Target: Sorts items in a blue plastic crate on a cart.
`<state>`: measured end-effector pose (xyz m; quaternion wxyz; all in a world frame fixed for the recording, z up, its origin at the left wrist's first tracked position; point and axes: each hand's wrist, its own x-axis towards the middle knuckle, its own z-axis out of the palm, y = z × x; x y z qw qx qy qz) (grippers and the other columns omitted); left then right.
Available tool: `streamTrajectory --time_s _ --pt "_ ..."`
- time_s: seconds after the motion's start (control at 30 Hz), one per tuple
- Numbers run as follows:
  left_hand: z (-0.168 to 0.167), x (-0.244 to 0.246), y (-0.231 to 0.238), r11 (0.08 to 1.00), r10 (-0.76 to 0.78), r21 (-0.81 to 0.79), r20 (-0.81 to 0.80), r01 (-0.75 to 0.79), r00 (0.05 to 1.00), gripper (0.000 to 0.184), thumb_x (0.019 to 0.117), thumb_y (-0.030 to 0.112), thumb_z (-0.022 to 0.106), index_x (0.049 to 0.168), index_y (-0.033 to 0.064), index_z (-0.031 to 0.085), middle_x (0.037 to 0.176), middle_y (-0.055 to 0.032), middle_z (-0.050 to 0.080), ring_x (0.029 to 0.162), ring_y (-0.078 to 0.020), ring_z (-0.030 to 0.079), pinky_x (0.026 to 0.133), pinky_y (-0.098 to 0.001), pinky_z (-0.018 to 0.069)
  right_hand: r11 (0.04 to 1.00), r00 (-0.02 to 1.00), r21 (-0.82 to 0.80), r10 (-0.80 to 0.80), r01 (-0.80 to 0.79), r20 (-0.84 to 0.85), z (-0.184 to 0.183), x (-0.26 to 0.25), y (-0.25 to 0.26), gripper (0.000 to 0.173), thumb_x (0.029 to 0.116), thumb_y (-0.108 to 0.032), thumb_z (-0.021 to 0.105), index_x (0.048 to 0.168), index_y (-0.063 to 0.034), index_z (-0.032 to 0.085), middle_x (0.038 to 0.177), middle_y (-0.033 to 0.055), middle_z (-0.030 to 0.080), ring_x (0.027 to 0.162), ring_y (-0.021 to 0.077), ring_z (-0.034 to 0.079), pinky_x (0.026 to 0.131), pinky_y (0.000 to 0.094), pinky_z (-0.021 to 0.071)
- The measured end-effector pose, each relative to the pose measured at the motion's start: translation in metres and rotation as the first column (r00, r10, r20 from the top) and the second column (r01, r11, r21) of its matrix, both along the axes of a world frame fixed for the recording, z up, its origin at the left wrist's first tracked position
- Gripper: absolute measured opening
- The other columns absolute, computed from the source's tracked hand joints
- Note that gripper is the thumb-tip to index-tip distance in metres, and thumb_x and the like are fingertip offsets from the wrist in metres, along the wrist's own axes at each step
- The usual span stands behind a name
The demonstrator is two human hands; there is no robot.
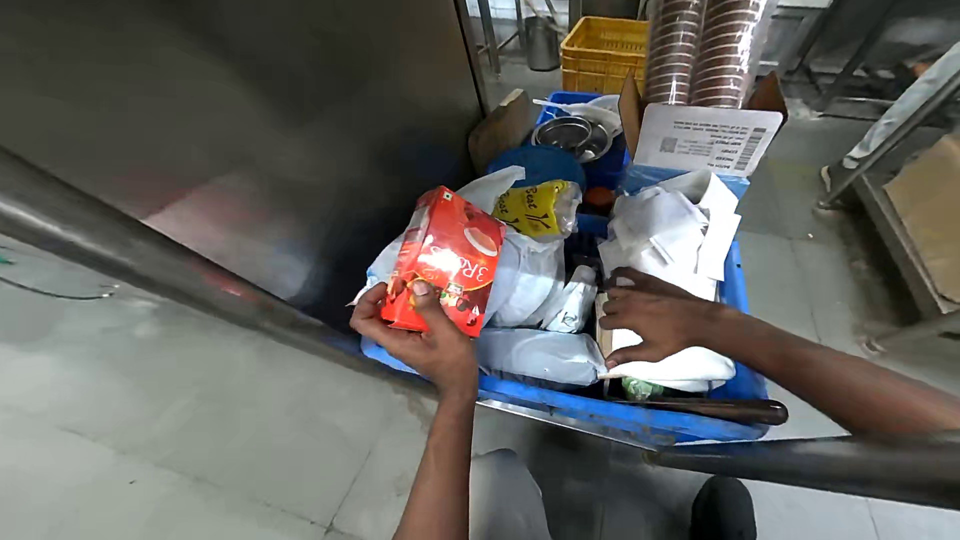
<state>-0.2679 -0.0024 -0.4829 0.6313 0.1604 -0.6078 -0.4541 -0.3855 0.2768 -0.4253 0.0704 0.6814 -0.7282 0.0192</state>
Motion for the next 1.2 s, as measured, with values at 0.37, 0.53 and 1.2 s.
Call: streamTrajectory --time_s 0.37,0.53,1.2 --pt "0.001 -0.002 0.000 0.999 -0.029 -0.030 -0.021 0.029 0.999 0.046 0.1023 0.019 0.063 0.137 -0.0008 0.041 0.126 -0.0095 0.054 0.113 -0.0167 0.061 0.096 -0.0351 0.0559 0.926 0.964 -0.313 -0.146 0.213 0.225 0.036 -0.012 0.095 0.042 0.1027 -0.038 0.051 0.075 -0.0128 0.070 0.083 0.0003 0.070 0.094 0.0158 0.067 0.107 0.0494 0.0417" --pt "0.000 0.000 -0.001 0.998 -0.061 -0.019 -0.025 0.060 0.998 0.043 0.1023 0.016 0.063 0.136 0.0005 0.040 0.124 -0.0086 0.054 0.112 -0.0154 0.061 0.094 -0.0334 0.0566 0.908 0.935 0.230 -0.323 0.350 -0.149 0.061 -0.008 0.013 0.035 0.0922 -0.048 0.069 0.105 -0.0159 0.073 0.082 0.0122 0.070 0.077 0.0350 0.068 0.077 0.0601 0.0523" --pt "0.002 0.001 -0.003 1.000 -0.011 -0.011 0.023 0.011 1.000 0.045 0.1006 0.020 0.066 0.135 0.0002 0.044 0.123 -0.0082 0.057 0.111 -0.0137 0.062 0.095 -0.0322 0.0563 0.779 0.779 0.032 -0.623 0.626 -0.074 0.085 -0.020 0.089 0.041 0.0828 -0.005 0.076 0.123 -0.0133 0.070 0.102 0.0170 0.074 0.081 0.0444 0.070 0.065 0.0665 0.0532"
